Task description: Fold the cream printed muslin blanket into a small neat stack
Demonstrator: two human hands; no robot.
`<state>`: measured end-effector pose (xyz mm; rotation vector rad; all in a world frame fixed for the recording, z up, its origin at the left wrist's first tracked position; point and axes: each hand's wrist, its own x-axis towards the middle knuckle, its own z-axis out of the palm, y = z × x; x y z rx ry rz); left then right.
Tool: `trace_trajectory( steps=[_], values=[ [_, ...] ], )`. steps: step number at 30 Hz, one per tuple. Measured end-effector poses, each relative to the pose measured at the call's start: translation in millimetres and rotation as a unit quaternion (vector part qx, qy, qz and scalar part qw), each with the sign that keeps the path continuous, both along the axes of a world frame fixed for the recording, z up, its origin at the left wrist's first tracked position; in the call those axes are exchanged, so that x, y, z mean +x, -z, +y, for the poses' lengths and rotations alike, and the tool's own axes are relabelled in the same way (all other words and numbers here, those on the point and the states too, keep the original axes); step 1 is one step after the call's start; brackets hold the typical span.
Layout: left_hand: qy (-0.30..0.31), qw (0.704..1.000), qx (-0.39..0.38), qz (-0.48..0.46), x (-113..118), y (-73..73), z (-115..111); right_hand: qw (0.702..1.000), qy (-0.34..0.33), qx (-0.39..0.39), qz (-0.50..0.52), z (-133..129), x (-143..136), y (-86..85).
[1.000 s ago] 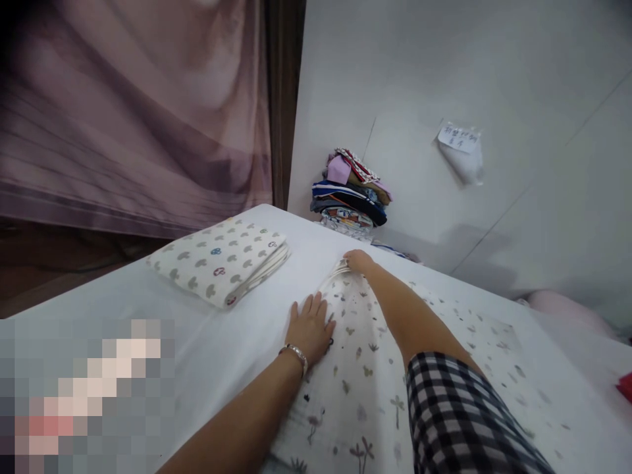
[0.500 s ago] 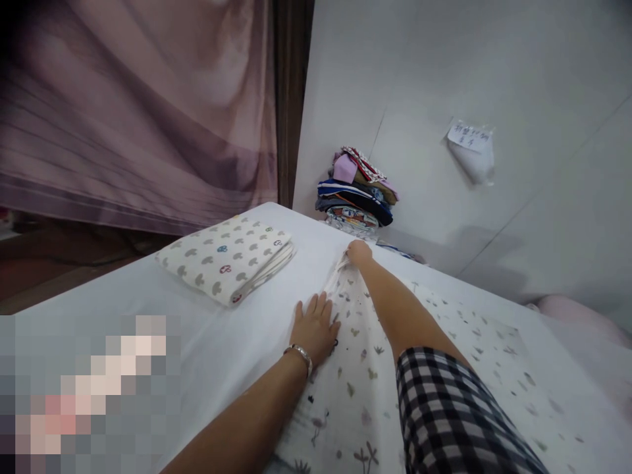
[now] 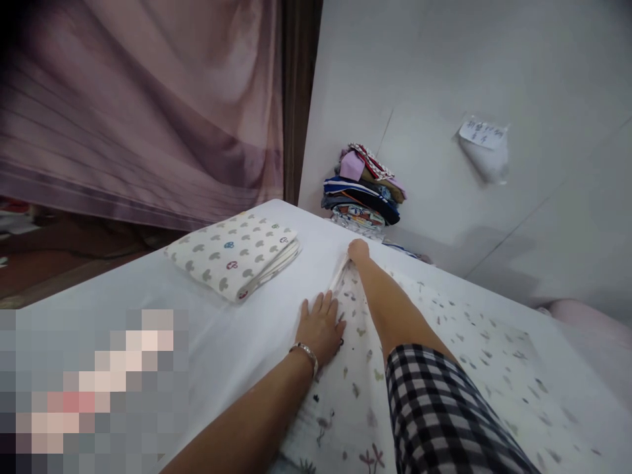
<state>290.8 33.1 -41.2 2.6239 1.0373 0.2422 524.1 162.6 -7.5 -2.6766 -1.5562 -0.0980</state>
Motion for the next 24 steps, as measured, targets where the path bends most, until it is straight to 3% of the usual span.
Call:
trace_trajectory(
  steps=[10, 18, 24],
  values=[
    [-0.001, 1.000, 0.004, -0.012, 0.1, 2.4, 0.2, 0.995, -0.052, -0.082, -0.038, -4.1, -20.4, -4.8],
    [0.000, 1.000, -0.001, -0.006, 0.2, 0.7, 0.0, 1.000, -0.009, -0.014, 0.014, 5.2, -16.0, 8.6],
    [0.004, 1.000, -0.006, -0.003, 0.5, -0.7, 0.4, 0.998, -0.012, 0.057, 0.026, -25.7, -3.2, 11.8]
  ],
)
